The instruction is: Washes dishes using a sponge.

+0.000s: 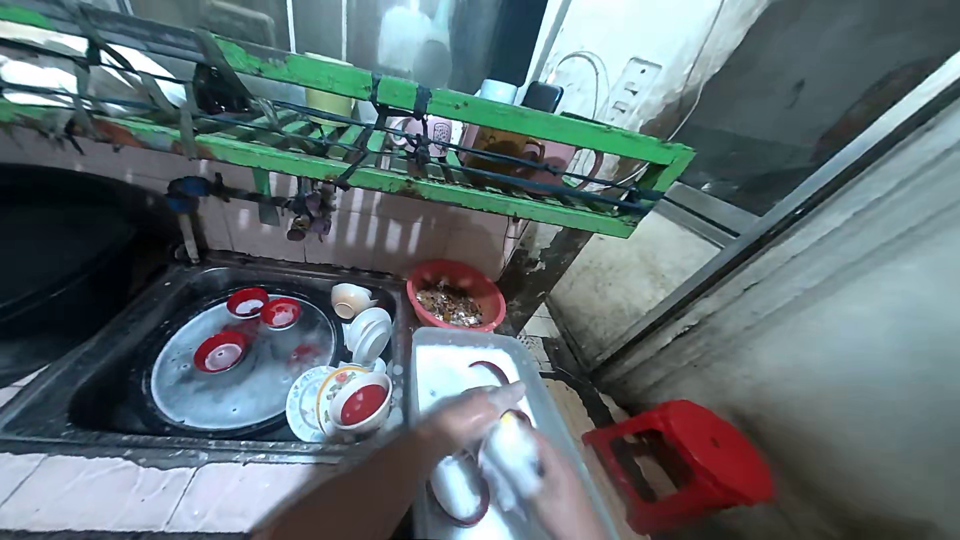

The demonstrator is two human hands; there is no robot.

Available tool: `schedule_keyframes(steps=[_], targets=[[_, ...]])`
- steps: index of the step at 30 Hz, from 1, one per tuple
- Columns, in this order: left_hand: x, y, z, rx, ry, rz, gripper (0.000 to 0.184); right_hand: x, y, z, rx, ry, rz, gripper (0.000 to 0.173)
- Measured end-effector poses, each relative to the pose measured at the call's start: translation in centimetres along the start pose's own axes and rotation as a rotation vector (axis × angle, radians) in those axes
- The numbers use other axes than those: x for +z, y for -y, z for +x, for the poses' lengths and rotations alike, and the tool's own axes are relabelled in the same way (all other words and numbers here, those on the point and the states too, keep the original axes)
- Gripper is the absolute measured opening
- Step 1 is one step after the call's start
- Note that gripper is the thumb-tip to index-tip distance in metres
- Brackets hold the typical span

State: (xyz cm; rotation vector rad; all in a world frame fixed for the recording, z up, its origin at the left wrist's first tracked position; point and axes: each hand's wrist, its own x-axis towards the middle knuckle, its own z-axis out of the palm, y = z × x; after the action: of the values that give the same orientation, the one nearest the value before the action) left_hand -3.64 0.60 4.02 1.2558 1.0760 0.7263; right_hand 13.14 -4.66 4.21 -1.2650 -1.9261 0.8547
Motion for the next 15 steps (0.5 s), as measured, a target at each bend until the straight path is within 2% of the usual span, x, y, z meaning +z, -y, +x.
schedule_keyframes(steps=[2, 3, 4, 6, 8, 9, 10, 12, 14, 15], targets=[[1.2, -0.1, 0.0, 0.217, -0.094, -0.024, 0.048, 0.0, 0.1, 1.2, 0.313, -0.195, 0.404, 0.032], [1.7, -0.2, -0.1, 0.253, -0.112, -0.049, 0.046, -0.1, 0.3, 1.6, 0.372, -0.252, 0.489, 0.028], [2.0, -0.3, -0.2, 0.214, -0.116, -0.086, 0.045, -0.2, 0.3, 1.3, 0.341, -0.219, 0.440, 0.031], [1.2, -0.7, -0.3, 0.026, -0.041, -0.098, 0.051, -1.2, 0.1, 0.5, 0.069, 0.029, 0.066, 0.045], [-0.3, -0.5, -0.6, -0.104, 0.094, -0.069, 0.055, -2.0, 0.3, 0.5, -0.365, 0.241, -0.373, 0.034], [-1.0, -0.4, -0.7, -0.140, 0.139, -0.073, 0.055, -2.3, 0.5, 1.0, -0.572, 0.247, -0.541, 0.027], [-1.4, -0.5, -0.7, -0.174, 0.152, -0.091, 0.054, -2.5, 0.6, 1.6, -0.722, 0.199, -0.638, 0.024], [-1.1, -0.9, -0.9, -0.226, 0.138, -0.159, 0.052, -2.9, -0.5, 3.0, -0.869, 0.030, -0.729, 0.022], [-0.7, -1.9, -0.9, -0.170, 0.112, -0.175, 0.052, -2.5, -2.3, 3.5, -0.842, -0.132, -0.760, 0.023], [-0.4, -2.1, -0.6, -0.093, 0.071, -0.132, 0.051, -1.9, -2.9, 3.3, -0.763, -0.193, -0.747, 0.026]])
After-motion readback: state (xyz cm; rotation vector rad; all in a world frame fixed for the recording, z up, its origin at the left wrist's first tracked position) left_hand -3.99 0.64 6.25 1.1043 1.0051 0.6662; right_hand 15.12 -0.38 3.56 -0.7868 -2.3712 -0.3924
